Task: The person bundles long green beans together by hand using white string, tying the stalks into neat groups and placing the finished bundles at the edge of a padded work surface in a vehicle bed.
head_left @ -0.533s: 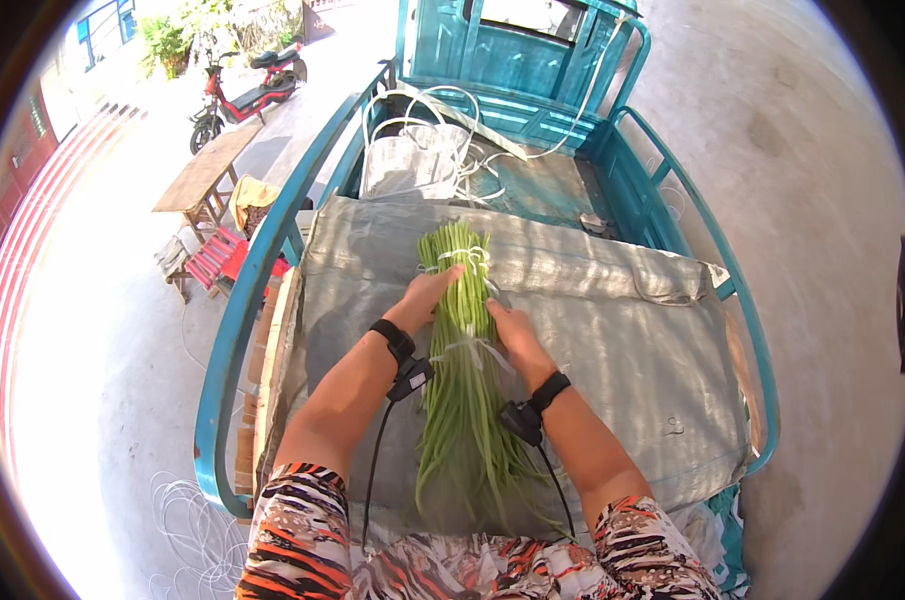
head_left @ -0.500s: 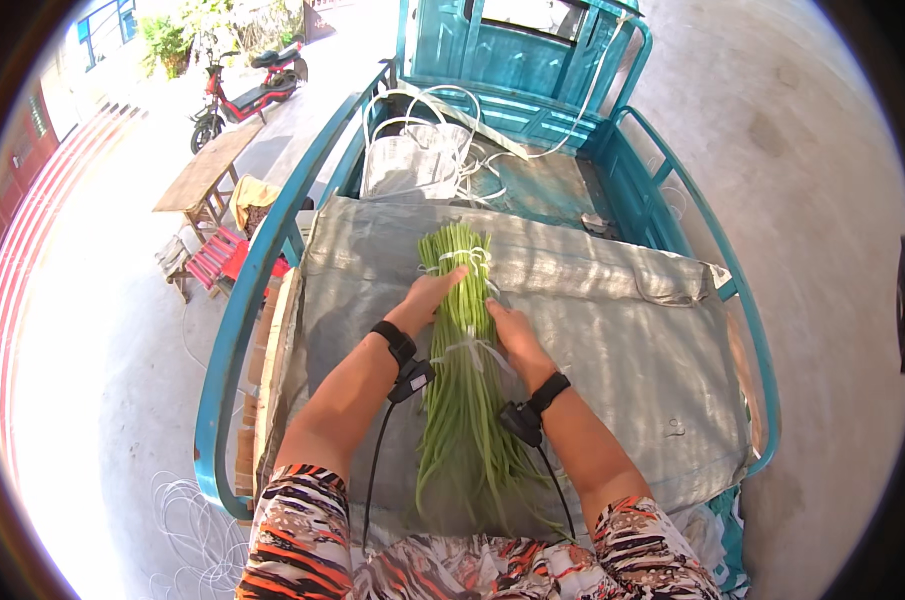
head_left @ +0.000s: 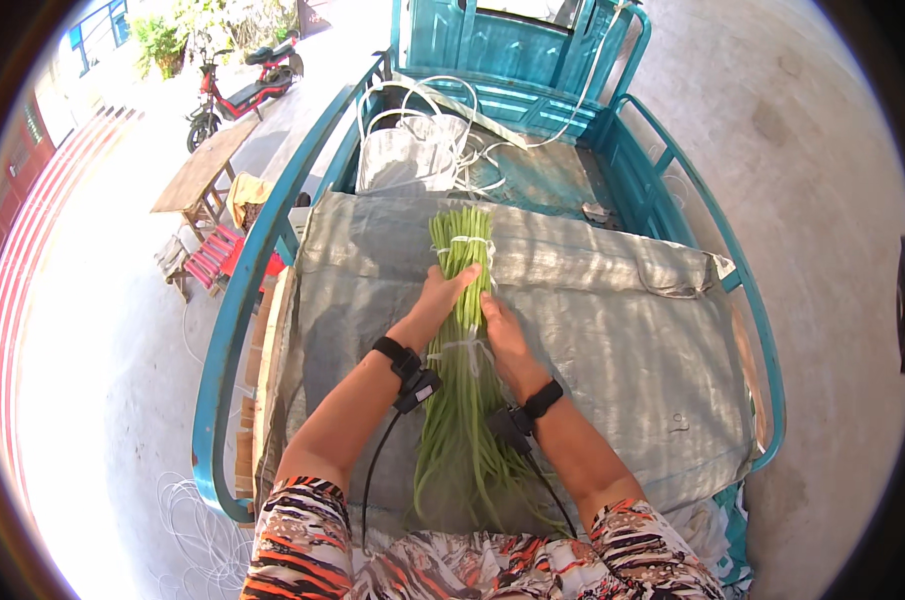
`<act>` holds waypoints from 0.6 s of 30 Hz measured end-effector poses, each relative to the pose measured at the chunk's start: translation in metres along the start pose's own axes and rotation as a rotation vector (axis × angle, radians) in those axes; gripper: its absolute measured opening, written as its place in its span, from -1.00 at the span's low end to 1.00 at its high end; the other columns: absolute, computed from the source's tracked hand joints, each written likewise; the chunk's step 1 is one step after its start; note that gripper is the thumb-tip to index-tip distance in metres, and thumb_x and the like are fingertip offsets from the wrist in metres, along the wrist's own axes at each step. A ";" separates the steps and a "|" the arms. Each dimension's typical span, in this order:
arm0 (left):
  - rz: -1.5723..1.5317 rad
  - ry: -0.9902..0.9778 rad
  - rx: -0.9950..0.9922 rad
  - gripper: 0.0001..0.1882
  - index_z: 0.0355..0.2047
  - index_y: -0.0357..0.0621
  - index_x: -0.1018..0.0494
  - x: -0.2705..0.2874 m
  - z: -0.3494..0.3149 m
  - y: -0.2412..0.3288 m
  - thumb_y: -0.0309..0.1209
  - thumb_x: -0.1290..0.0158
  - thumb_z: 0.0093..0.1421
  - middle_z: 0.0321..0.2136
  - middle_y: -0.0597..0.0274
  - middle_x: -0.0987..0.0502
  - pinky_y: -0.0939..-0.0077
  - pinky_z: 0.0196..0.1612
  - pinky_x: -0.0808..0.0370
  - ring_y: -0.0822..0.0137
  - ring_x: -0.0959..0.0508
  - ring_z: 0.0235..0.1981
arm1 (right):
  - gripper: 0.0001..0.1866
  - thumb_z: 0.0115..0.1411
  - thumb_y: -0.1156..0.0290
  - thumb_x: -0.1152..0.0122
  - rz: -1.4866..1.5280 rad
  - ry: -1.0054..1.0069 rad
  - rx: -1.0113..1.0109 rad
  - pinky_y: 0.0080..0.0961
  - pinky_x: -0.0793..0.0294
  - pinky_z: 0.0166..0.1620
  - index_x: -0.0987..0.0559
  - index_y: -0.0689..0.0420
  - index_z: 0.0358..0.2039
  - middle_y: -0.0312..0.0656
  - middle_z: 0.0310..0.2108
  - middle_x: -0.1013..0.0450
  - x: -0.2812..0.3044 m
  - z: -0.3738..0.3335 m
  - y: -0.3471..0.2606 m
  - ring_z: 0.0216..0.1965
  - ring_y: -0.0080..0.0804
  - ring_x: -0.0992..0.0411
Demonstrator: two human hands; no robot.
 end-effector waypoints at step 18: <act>-0.475 -0.625 -0.085 -0.42 0.04 -0.26 -0.29 -0.060 -0.120 0.117 -0.17 -0.15 0.11 -0.11 0.12 -0.46 0.41 0.00 -0.42 0.28 -0.47 -0.09 | -0.52 0.24 0.32 -0.07 -0.334 0.043 0.648 -0.39 -0.21 0.03 -0.29 0.27 0.11 -0.07 -0.10 -0.29 -0.012 -0.105 -0.146 -0.05 -0.27 -0.24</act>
Point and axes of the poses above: each hand's wrist, its own z-axis towards the middle knuckle, its own x-axis out of the back of the hand, y = z × x, the point moved 10 cm from there along z, towards the middle knuckle
